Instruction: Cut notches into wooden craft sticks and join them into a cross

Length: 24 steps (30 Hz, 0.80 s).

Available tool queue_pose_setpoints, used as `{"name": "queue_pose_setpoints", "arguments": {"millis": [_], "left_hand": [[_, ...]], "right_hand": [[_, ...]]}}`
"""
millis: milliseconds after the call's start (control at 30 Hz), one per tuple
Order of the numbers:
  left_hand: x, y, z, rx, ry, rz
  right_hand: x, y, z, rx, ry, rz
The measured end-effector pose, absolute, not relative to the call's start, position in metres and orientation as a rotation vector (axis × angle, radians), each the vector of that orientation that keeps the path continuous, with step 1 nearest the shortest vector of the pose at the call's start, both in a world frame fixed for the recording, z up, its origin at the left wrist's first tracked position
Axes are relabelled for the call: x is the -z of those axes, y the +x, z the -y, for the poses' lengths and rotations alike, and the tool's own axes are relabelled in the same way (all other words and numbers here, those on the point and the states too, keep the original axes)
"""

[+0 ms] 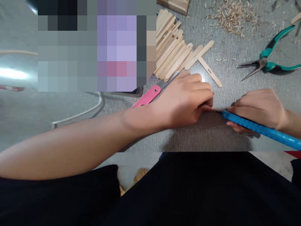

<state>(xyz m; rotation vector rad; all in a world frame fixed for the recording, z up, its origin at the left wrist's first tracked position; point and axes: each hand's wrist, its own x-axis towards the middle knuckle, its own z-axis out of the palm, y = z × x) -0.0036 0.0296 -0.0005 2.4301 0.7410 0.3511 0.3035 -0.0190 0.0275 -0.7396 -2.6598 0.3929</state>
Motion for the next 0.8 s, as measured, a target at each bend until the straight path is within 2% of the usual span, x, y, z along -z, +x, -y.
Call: {"name": "queue_pose_setpoints", "arguments": {"millis": [300,567,800], "left_hand": [[-0.008,-0.002,-0.027,-0.361,2.453,-0.759],[-0.004,-0.002,-0.023,-0.474,2.522,-0.730],[-0.006,-0.001,-0.023,-0.447,2.532,-0.734]], "right_hand": [[-0.031,0.296,0.028,-0.480,-0.976,2.737],[-0.037,0.299,0.024,-0.208,-0.693,2.764],[-0.029,0.302,0.033,-0.299,-0.792,2.680]]}}
